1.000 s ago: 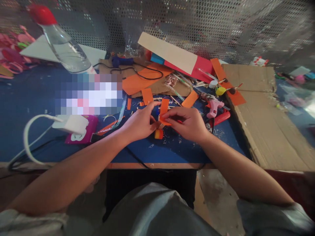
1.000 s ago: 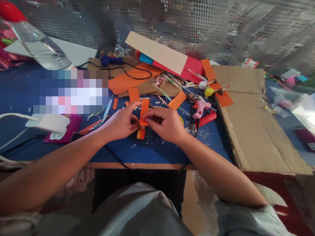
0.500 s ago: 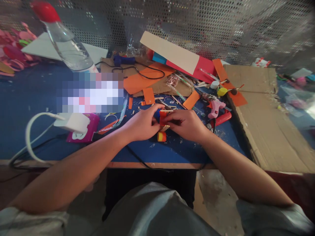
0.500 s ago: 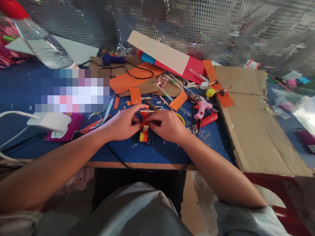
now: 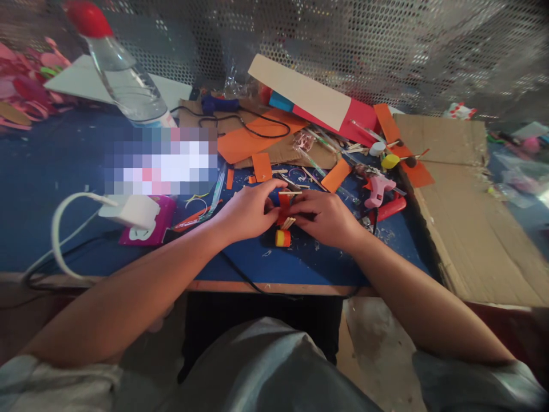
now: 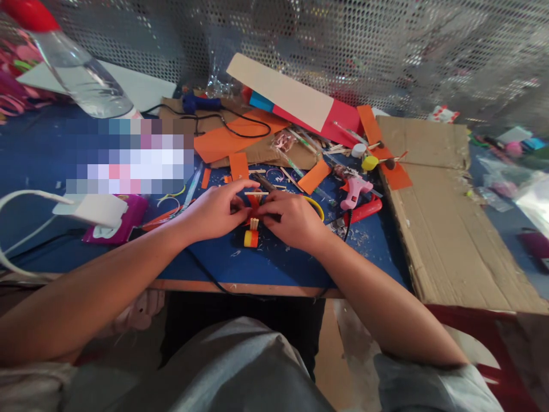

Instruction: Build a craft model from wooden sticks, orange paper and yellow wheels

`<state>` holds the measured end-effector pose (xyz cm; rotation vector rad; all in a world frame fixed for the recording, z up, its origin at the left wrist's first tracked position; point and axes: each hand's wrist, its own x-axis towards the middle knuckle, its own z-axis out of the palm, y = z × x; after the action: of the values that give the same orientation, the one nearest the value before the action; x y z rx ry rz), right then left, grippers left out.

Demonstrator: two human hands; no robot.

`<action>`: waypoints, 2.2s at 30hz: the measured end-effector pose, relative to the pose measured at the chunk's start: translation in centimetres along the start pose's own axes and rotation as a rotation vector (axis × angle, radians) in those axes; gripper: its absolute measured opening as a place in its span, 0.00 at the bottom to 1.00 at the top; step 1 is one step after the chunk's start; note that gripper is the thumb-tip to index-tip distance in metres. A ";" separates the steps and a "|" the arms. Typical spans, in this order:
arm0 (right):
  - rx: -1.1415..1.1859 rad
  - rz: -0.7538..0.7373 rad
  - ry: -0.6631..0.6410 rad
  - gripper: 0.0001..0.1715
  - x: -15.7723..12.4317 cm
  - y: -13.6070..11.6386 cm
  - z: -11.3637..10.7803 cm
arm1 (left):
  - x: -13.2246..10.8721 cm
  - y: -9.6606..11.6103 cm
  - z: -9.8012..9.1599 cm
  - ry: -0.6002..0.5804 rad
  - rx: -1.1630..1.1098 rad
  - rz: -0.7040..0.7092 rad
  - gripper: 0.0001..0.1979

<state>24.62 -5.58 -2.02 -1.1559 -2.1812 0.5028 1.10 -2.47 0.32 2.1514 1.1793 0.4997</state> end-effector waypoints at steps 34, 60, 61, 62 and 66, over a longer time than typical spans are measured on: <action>-0.044 0.161 0.041 0.08 0.1 -1.4 -0.7 | 0.0 0.2 0.2 0.082 0.004 0.040 0.29; 0.039 -0.092 -0.213 0.15 0.3 -1.5 -1.5 | 0.2 0.0 0.7 0.132 0.013 0.056 0.27; 0.017 -0.113 -0.219 0.14 0.3 -1.4 -1.6 | 0.2 0.0 0.7 0.131 0.015 0.060 0.27; 0.002 -0.128 -0.217 0.13 0.3 -1.2 -1.7 | 0.2 0.0 0.7 0.131 0.016 0.064 0.27; -0.013 -0.166 -0.176 0.11 0.4 -0.5 -1.6 | 0.2 0.0 0.6 0.138 0.013 0.070 0.26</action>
<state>25.28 -5.46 -0.42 -0.9575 -2.4103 0.5355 1.54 -2.54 -0.17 2.2053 1.1863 0.6829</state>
